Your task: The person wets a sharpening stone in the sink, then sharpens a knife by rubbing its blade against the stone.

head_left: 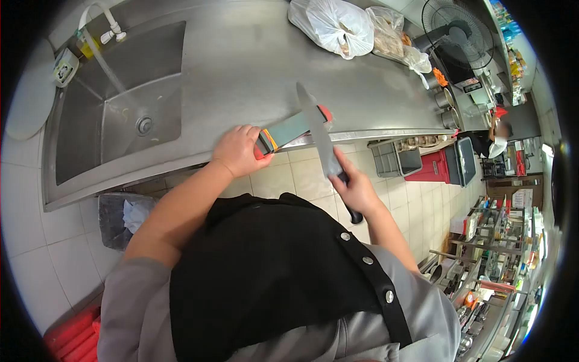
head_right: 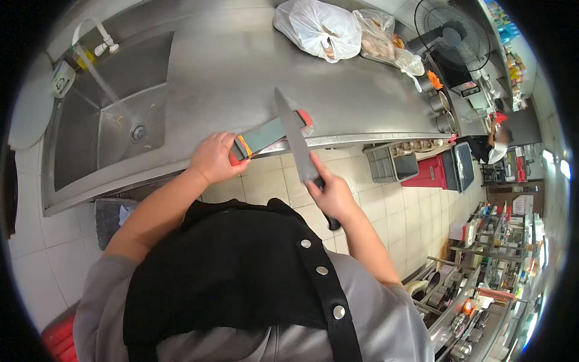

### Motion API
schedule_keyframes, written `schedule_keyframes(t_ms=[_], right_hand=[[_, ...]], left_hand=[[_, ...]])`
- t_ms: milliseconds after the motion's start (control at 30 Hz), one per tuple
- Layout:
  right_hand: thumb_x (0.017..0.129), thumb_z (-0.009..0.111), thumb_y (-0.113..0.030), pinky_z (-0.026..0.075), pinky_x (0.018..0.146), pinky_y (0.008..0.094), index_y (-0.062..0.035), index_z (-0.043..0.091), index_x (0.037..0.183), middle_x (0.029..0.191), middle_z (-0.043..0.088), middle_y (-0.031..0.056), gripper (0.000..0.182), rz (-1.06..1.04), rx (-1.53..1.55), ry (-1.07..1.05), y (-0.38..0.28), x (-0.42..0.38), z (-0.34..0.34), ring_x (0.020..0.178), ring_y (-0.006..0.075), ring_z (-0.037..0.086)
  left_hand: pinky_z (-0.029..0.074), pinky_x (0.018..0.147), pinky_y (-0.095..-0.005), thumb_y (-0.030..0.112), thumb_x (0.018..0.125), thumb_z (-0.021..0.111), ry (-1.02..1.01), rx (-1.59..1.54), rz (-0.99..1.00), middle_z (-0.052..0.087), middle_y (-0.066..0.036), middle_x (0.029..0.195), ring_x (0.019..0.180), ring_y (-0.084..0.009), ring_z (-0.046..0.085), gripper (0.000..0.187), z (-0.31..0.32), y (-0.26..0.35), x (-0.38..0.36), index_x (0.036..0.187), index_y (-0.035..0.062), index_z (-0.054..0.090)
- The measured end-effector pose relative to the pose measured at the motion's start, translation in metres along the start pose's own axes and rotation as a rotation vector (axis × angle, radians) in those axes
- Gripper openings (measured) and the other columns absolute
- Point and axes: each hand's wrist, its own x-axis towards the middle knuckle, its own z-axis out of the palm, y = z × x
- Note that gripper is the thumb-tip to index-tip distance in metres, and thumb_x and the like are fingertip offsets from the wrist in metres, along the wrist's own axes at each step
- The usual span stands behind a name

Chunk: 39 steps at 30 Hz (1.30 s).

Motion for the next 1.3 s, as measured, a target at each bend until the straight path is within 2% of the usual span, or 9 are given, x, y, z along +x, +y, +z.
schedule_keyframes(t_ms=[200, 333, 433, 633, 833, 967, 1033, 1167, 1300], right_hand=[[0.094, 0.075, -0.015, 0.059, 0.091, 0.0384, -0.0222, 0.043, 0.16, 0.117, 0.074, 0.0254, 0.074, -0.32, 0.016, -0.004, 0.031, -0.061, 0.005, 0.105, 0.0344, 0.076], [0.094, 0.074, -0.014, 0.059, 0.08, 0.0385, -0.0228, 0.042, 0.161, 0.106, 0.075, 0.0251, 0.074, -0.093, -0.107, -0.036, 0.023, -0.025, -0.002, 0.09, 0.0335, 0.077], [0.095, 0.073, -0.014, 0.057, 0.073, 0.0387, -0.0207, 0.042, 0.161, 0.098, 0.075, 0.0243, 0.073, -0.005, 0.038, 0.079, 0.009, 0.031, 0.01, 0.08, 0.0307, 0.075], [0.093, 0.076, -0.009, 0.056, 0.098, 0.0381, -0.0186, 0.041, 0.161, 0.125, 0.073, 0.0219, 0.078, -0.27, 0.029, -0.079, 0.03, -0.062, 0.009, 0.117, 0.0347, 0.071], [0.095, 0.073, -0.012, 0.057, 0.094, 0.0341, -0.022, 0.039, 0.162, 0.12, 0.075, 0.0205, 0.076, 0.076, -0.051, -0.002, -0.01, 0.031, 0.002, 0.107, 0.0293, 0.076], [0.095, 0.074, -0.013, 0.054, 0.099, 0.0354, -0.0185, 0.038, 0.163, 0.132, 0.07, 0.0231, 0.076, -0.233, 0.026, 0.013, 0.034, -0.017, 0.02, 0.117, 0.0311, 0.072], [0.096, 0.074, -0.013, 0.052, 0.103, 0.0362, -0.0164, 0.039, 0.162, 0.14, 0.064, 0.0245, 0.076, -0.187, 0.163, -0.139, 0.026, -0.048, 0.017, 0.125, 0.0331, 0.068], [0.094, 0.075, -0.017, 0.059, 0.088, 0.0384, -0.0205, 0.04, 0.162, 0.114, 0.074, 0.0265, 0.076, -0.168, -0.032, 0.042, 0.021, 0.019, 0.013, 0.102, 0.0372, 0.076], [0.095, 0.075, -0.018, 0.058, 0.087, 0.0395, -0.0198, 0.037, 0.163, 0.111, 0.073, 0.0278, 0.078, -0.084, 0.061, 0.091, 0.016, 0.042, 0.028, 0.103, 0.0377, 0.076]], left_hand=[[0.055, 0.093, -0.0437, 0.045, 0.078, 0.081, 0.093, 0.004, 0.058, 0.068, -0.014, 0.111, 0.108, -0.0327, 0.065, 0.064, 0.005, -0.004, -0.001, 0.121, 0.0008, 0.065], [0.054, 0.094, -0.0439, 0.044, 0.077, 0.081, 0.118, -0.021, 0.031, 0.068, -0.014, 0.111, 0.108, -0.0326, 0.065, 0.063, 0.008, -0.002, -0.004, 0.121, 0.0011, 0.065], [0.054, 0.094, -0.044, 0.044, 0.078, 0.081, 0.1, -0.027, 0.023, 0.068, -0.013, 0.111, 0.108, -0.0327, 0.065, 0.063, 0.007, -0.002, -0.001, 0.121, 0.0019, 0.065], [0.054, 0.095, -0.0428, 0.046, 0.079, 0.08, 0.069, -0.023, 0.002, 0.068, -0.012, 0.113, 0.11, -0.0314, 0.064, 0.062, 0.004, -0.004, 0.0, 0.122, 0.0037, 0.065], [0.053, 0.099, -0.0408, 0.05, 0.081, 0.077, -0.009, 0.017, -0.018, 0.066, -0.009, 0.115, 0.113, -0.0282, 0.062, 0.063, 0.002, -0.001, 0.0, 0.125, 0.0063, 0.065], [0.053, 0.098, -0.0411, 0.049, 0.081, 0.078, 0.017, 0.016, 0.006, 0.066, -0.009, 0.114, 0.112, -0.0283, 0.063, 0.063, 0.003, -0.002, -0.002, 0.125, 0.0061, 0.065], [0.053, 0.097, -0.0411, 0.049, 0.081, 0.078, 0.05, 0.013, 0.007, 0.066, -0.009, 0.114, 0.111, -0.0285, 0.063, 0.063, 0.004, -0.005, 0.0, 0.125, 0.0061, 0.065], [0.054, 0.096, -0.0411, 0.048, 0.081, 0.078, 0.023, 0.016, 0.015, 0.066, -0.009, 0.113, 0.11, -0.0289, 0.063, 0.062, 0.005, -0.005, 0.0, 0.124, 0.006, 0.065], [0.054, 0.094, -0.0413, 0.047, 0.081, 0.078, 0.025, 0.016, 0.024, 0.067, -0.01, 0.111, 0.108, -0.0293, 0.064, 0.058, 0.005, -0.004, 0.0, 0.12, 0.0054, 0.066]])
